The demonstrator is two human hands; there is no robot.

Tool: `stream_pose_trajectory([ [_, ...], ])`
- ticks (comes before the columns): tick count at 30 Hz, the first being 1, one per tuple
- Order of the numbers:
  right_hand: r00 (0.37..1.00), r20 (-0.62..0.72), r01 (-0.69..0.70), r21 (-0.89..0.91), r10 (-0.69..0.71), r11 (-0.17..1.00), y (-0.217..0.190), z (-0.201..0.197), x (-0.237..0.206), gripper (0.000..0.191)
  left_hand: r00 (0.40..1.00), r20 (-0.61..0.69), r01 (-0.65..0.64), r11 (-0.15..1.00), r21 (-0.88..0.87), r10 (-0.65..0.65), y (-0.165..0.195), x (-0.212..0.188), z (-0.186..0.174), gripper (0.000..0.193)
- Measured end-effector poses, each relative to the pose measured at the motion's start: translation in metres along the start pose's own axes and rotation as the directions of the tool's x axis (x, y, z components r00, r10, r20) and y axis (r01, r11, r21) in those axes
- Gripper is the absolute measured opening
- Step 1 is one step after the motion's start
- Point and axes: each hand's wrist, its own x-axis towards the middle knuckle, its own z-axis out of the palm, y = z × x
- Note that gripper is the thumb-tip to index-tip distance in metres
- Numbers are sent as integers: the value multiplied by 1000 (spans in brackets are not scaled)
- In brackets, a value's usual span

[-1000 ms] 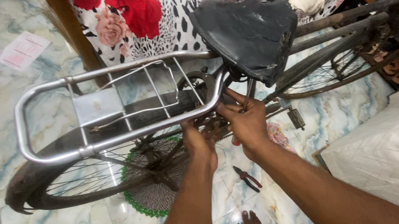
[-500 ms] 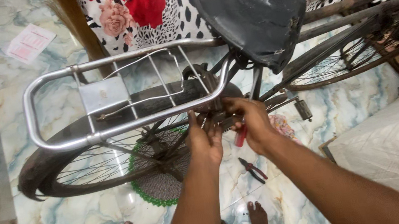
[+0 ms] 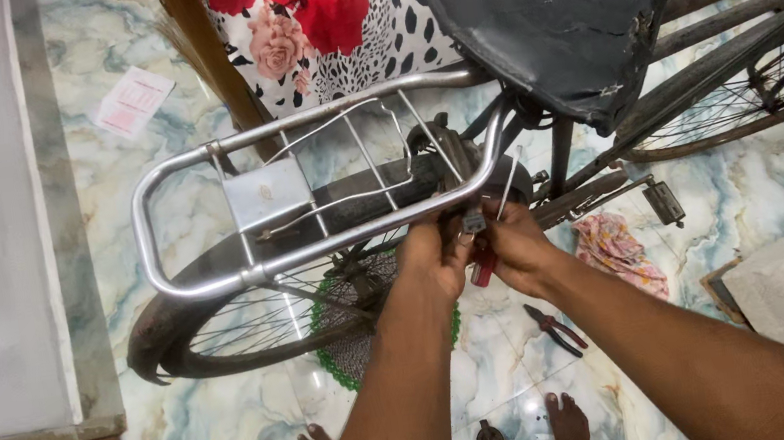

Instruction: The person kneels on the floor beside a bicycle and repairs its chain. They use a screwdriver on the chain guard, manipulate the chain links by hand, use pliers, and then work near the rear rack and fender area with a tool.

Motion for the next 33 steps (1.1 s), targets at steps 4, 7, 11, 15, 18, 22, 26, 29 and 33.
stream_pose_trajectory([
  [4,998,18,63,-97,-61,993,-14,-5,-2,16,999,31,21,999,-30,-20,-3,7,-1,16],
  [7,982,-4,167,-462,-191,871,-24,-13,0,19,999,8,34,999,4,-34,-5,11,-1,18],
  [11,880,142,426,-656,-453,623,-22,-22,-1,16,997,67,51,999,-17,-49,-4,12,1,16],
  [15,858,126,436,-691,-498,576,-22,-30,-6,19,997,-18,67,993,-93,-69,5,4,5,22],
  [18,955,19,262,-515,-295,816,-23,-28,-10,34,993,-43,103,984,-143,-111,10,3,8,30],
  [22,987,41,160,-236,-154,959,-15,-18,-16,55,990,8,143,988,-65,-143,2,7,12,44],
  [26,947,-96,246,-393,-306,886,-15,-13,-18,29,986,-2,166,986,1,-166,1,10,9,47],
  [29,952,-23,249,-516,-304,819,-25,-16,-18,29,978,2,208,978,-27,-208,5,11,3,44],
  [33,953,38,252,-651,-301,716,-32,-13,-19,26,984,-71,165,984,60,-161,2,14,-1,46],
])
